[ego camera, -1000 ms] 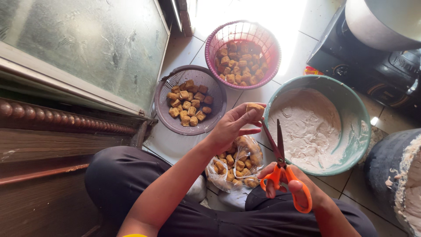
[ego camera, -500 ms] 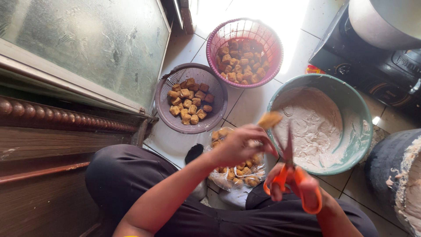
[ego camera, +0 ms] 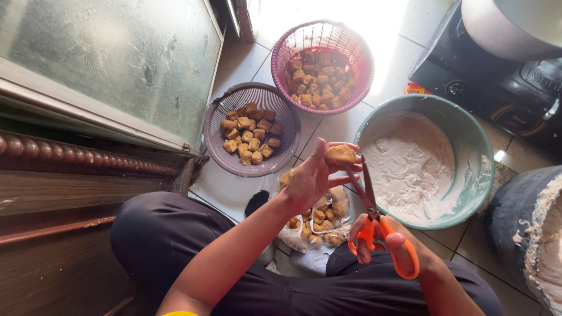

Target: The person sits on the floor and cuts fried tofu pieces into smaller chunks with scissors, taking pieces one at a time from a plastic bag and placing the cut pieces into plastic baskets. A large bowl of batter sits beside the work area.

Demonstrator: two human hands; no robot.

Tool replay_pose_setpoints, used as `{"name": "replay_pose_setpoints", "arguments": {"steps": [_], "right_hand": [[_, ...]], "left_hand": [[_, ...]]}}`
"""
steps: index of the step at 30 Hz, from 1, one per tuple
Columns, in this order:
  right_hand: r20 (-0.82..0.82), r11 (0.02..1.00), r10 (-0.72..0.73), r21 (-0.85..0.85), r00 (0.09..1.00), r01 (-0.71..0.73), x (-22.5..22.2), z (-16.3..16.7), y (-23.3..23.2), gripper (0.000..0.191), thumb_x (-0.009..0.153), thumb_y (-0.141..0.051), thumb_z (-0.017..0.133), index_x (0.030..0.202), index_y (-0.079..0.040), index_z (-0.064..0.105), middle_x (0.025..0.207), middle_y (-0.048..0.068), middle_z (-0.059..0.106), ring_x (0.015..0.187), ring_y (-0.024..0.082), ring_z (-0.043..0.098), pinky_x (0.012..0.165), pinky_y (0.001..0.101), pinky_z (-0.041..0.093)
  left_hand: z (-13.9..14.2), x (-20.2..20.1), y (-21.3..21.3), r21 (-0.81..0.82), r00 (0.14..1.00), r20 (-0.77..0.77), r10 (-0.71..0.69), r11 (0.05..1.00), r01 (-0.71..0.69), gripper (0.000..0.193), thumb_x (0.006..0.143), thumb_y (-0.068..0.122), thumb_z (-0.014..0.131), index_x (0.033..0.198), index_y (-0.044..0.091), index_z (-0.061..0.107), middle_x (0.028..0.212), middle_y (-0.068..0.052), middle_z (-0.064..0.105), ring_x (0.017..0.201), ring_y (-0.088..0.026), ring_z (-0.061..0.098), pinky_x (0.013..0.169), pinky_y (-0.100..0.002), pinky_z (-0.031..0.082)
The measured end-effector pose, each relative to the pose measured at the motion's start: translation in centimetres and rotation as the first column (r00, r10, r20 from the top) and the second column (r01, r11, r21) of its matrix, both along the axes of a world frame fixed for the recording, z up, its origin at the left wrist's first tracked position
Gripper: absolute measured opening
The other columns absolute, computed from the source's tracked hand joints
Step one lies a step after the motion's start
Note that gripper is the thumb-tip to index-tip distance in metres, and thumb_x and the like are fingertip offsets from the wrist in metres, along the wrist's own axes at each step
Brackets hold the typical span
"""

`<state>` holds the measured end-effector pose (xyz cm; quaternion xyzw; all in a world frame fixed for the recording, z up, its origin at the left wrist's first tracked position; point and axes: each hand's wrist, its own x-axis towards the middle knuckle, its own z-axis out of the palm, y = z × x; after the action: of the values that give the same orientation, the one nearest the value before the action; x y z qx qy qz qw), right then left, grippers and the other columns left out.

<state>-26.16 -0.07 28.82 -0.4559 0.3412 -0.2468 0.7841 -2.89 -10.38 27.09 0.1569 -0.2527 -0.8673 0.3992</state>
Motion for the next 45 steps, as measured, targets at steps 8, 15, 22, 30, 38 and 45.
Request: {"name": "replay_pose_setpoints", "arguments": {"steps": [8,15,22,30,38,45], "right_hand": [[-0.107,0.999,0.026,0.028,0.994,-0.023,0.7,0.5,-0.2,0.089,0.073,-0.084,0.063,0.107,-0.001,0.066,0.071,0.004,0.067,0.072,0.016,0.067,0.06,0.0267,0.046],[0.099,0.996,0.0,0.093,0.995,-0.009,0.3,0.0,0.7,0.068,0.086,-0.06,0.066,0.111,0.003,0.066,0.08,0.008,0.068,0.075,0.017,0.068,0.068,0.0297,0.054],[0.113,0.949,-0.314,0.081,0.943,0.306,-1.4,-4.3,0.9,0.065,0.086,-0.049,0.077,0.103,0.012,0.064,0.06,0.01,0.06,0.051,0.019,0.059,0.05,0.032,0.05],[0.163,0.884,-0.467,0.066,0.869,0.462,-2.4,-5.1,0.0,0.068,0.086,-0.051,0.075,0.107,0.012,0.062,0.054,0.008,0.056,0.047,0.018,0.056,0.05,0.0331,0.051],[0.104,0.876,-0.48,0.105,0.871,0.47,-2.6,-5.8,0.5,0.072,0.088,-0.055,0.075,0.109,0.012,0.062,0.057,0.007,0.057,0.049,0.016,0.057,0.051,0.0333,0.051],[0.088,0.881,-0.462,0.162,0.882,0.445,-1.9,-5.6,0.5,0.068,0.087,-0.05,0.078,0.111,0.012,0.062,0.06,0.006,0.058,0.052,0.016,0.058,0.051,0.0336,0.051]], "left_hand": [[2.3,0.0,0.8,-0.112,0.987,0.119,0.111,0.989,-0.098,0.047,0.109,0.025,0.052,0.15,0.002,0.046,0.144,-0.015,0.059,0.134,-0.023,0.057,0.116,-0.044,0.046],[1.7,-0.4,3.1,-0.351,0.979,0.205,-0.019,0.932,0.092,0.043,0.112,0.019,0.052,0.15,0.0,0.046,0.15,-0.015,0.057,0.146,-0.021,0.05,0.127,-0.038,0.037],[-2.9,-1.0,3.8,-0.087,0.955,0.296,0.007,0.996,0.019,0.045,0.108,0.03,0.054,0.145,0.004,0.054,0.143,-0.011,0.062,0.136,-0.019,0.056,0.116,-0.037,0.04],[-6.3,-4.1,-8.9,-0.622,0.204,0.719,0.664,0.746,-0.238,0.098,0.101,0.044,0.077,0.162,-0.005,0.02,0.144,-0.029,0.046,0.132,-0.038,0.047,0.107,-0.046,0.039],[-18.2,0.3,-2.4,-0.054,-0.112,0.966,0.231,0.611,0.79,0.03,0.088,0.026,0.065,0.102,0.001,0.074,0.11,-0.024,0.072,0.102,-0.039,0.07,0.091,-0.048,0.056],[-22.9,2.8,4.6,-0.174,-0.188,0.776,0.602,0.49,0.854,0.04,0.096,0.012,0.054,0.136,0.015,0.052,0.138,-0.011,0.051,0.129,-0.029,0.05,0.106,-0.051,0.044]]}}
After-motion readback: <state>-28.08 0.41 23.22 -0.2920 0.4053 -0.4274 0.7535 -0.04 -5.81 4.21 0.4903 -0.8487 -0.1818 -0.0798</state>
